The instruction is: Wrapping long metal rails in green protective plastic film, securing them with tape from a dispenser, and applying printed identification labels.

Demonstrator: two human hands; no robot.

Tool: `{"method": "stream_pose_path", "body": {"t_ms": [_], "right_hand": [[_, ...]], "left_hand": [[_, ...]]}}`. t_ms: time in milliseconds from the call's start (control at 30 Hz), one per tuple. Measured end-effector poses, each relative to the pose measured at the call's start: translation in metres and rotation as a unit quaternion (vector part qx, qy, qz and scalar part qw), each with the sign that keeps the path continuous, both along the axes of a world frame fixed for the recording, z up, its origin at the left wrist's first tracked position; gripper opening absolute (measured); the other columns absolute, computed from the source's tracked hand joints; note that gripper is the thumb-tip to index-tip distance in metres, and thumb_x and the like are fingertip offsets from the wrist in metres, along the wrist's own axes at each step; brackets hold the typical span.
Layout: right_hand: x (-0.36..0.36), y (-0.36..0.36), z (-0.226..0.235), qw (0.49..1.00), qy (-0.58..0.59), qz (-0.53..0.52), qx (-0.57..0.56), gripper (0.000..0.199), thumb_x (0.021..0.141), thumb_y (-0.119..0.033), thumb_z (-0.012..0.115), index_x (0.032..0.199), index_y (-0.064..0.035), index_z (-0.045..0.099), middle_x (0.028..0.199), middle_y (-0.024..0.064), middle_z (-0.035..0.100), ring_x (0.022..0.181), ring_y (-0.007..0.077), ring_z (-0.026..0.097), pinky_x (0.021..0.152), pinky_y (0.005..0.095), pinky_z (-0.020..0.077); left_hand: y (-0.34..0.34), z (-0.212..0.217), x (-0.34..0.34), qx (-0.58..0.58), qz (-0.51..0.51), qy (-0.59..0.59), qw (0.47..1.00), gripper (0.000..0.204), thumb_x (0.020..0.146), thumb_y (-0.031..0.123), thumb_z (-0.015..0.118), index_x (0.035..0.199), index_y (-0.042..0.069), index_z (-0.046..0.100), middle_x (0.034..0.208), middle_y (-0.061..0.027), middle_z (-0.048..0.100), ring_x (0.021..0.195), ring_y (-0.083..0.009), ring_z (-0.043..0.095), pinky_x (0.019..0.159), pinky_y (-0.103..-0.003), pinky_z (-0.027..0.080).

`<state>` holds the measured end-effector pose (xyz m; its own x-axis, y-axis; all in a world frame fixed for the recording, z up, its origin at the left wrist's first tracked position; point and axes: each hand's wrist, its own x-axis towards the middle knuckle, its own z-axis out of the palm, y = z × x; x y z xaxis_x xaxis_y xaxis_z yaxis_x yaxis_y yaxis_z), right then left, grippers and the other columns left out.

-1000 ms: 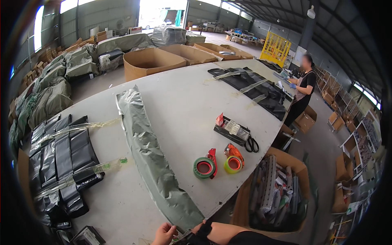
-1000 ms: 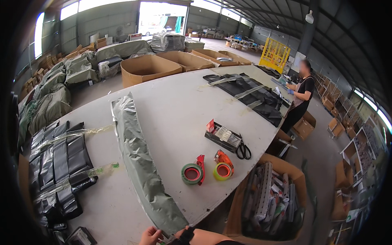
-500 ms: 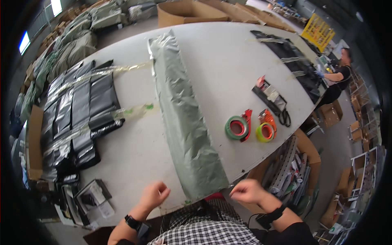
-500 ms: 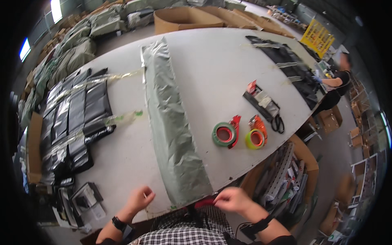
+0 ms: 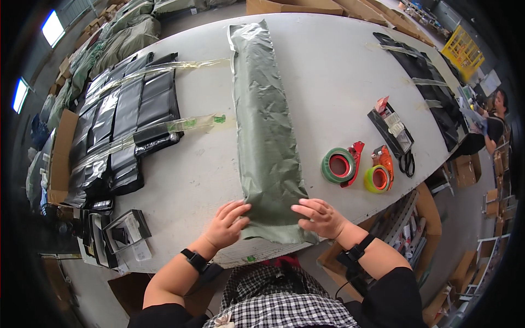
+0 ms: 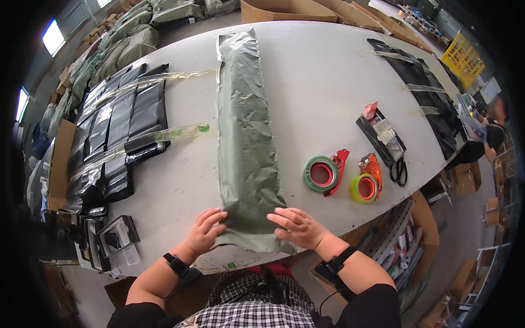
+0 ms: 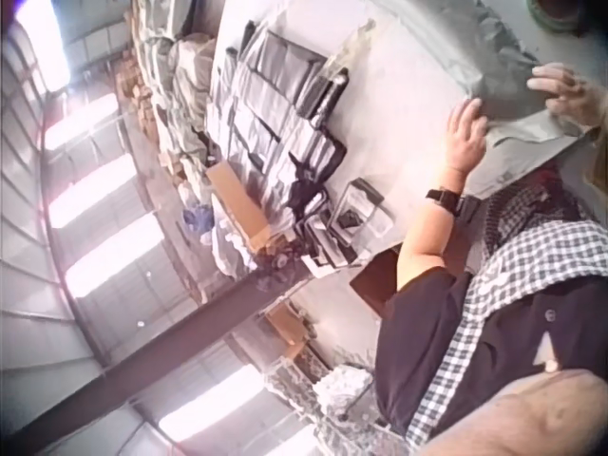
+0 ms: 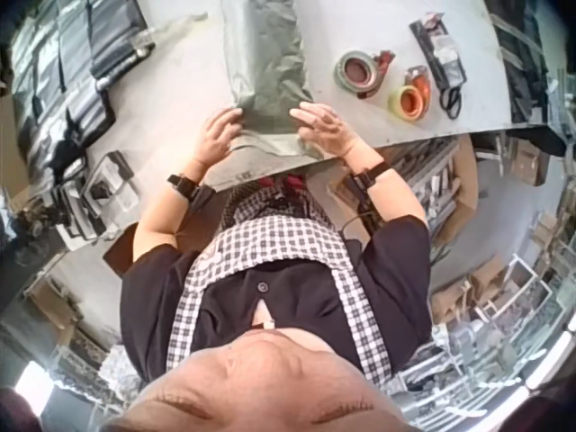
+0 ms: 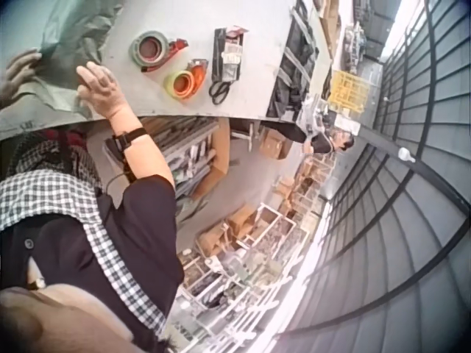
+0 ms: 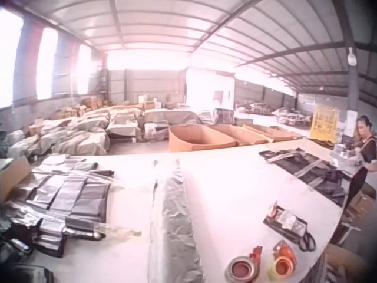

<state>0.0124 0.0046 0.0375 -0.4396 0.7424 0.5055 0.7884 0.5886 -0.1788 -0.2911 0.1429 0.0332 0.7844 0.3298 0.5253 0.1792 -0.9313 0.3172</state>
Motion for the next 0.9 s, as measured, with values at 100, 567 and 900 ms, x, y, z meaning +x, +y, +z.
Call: {"method": "stream_pose_path", "body": {"t_ms": [100, 567, 900], "right_hand": [[0.0, 0.028, 0.001, 0.972, 0.138, 0.062, -0.179, 0.011, 0.081, -0.005, 0.067, 0.088, -0.0119, 0.06, 0.114, 0.006, 0.069, 0.106, 0.0243, 0.064, 0.094, 0.0367, 0.0528], [-0.065, 0.056, -0.033, 0.803, 0.354, -0.427, -0.216, 0.015, 0.09, -0.016, 0.063, 0.089, -0.0022, 0.056, 0.084, 0.0233, 0.06, 0.083, 0.0465, 0.058, 0.07, 0.0511, 0.0464], [-0.088, -0.164, -0.025, 0.733, 0.418, -0.331, -0.422, 0.035, 0.098, -0.035, 0.061, 0.085, -0.0023, 0.062, 0.078, 0.0164, 0.059, 0.072, 0.0335, 0.059, 0.067, 0.0415, 0.0467]], "left_hand": [[0.015, -0.006, 0.024, -0.147, -0.064, 0.006, 0.987, 0.024, 0.075, 0.0, 0.066, 0.097, 0.008, 0.066, 0.105, -0.0097, 0.071, 0.106, -0.0273, 0.067, 0.089, -0.039, 0.055], [-0.033, -0.053, 0.089, -0.355, 0.415, -0.083, 0.834, 0.03, 0.102, 0.022, 0.048, 0.085, -0.003, 0.049, 0.082, -0.0255, 0.056, 0.077, -0.0432, 0.054, 0.07, -0.049, 0.043], [-0.194, 0.027, -0.004, -0.17, 0.287, 0.045, 0.942, 0.022, 0.083, 0.013, 0.077, 0.095, 0.007, 0.059, 0.076, -0.0053, 0.06, 0.066, -0.0318, 0.056, 0.067, -0.041, 0.048]]}}
